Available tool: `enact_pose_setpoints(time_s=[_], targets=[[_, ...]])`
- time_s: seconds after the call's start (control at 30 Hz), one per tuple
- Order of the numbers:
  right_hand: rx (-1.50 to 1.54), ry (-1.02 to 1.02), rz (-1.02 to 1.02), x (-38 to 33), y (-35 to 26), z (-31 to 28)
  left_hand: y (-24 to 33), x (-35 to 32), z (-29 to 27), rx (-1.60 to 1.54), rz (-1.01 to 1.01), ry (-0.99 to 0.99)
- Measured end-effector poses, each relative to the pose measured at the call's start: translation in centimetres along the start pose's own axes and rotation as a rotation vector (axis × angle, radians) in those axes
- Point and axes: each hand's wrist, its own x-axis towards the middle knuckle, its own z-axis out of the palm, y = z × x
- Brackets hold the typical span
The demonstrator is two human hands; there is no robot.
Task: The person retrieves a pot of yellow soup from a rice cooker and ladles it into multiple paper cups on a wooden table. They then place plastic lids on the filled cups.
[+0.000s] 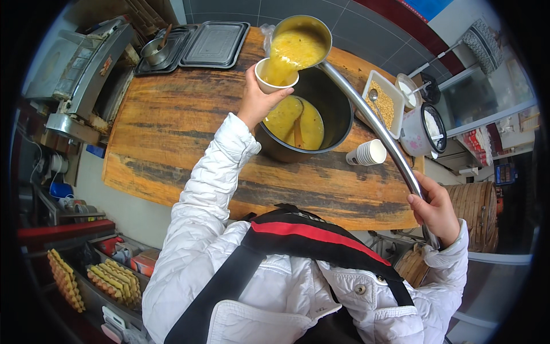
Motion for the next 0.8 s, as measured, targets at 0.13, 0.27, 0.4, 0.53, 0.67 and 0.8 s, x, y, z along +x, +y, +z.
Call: enact_pose_setpoints(time_s=[0.13, 0.27, 0.4, 0.53, 0.67, 0.8], targets=[[-0.054, 0.047, -0.033, 0.0, 0.6, 0.3, -0.1, -0.1, 0.0, -0.035, -0.003, -0.01], [-0.141, 0.085, -0.073, 0.0, 0.9, 0.5, -0.1, -0.1, -0.2, -0.001, 0.03, -0.007], [-0.162, 0.092, -0.128, 0.0, 1.0, 0.8, 0.3, -0.3, -0.3, -0.018, 0.032, 0.009], [-0.152, 0.09, -0.127, -0.1, 1.1, 1.1, 0.6, -0.3, -0.5, -0.009, 0.033, 0.016], [-0.173, 0.102, -0.114, -0.2, 1.3, 1.3, 0.7, -0.5, -0.5, -0.012, 0.049, 0.033], [-0.097, 0.088, -0.117, -0.5, 1.7, 1.3, 0.7, -0.7, -0.5, -0.041, 0.052, 0.048]])
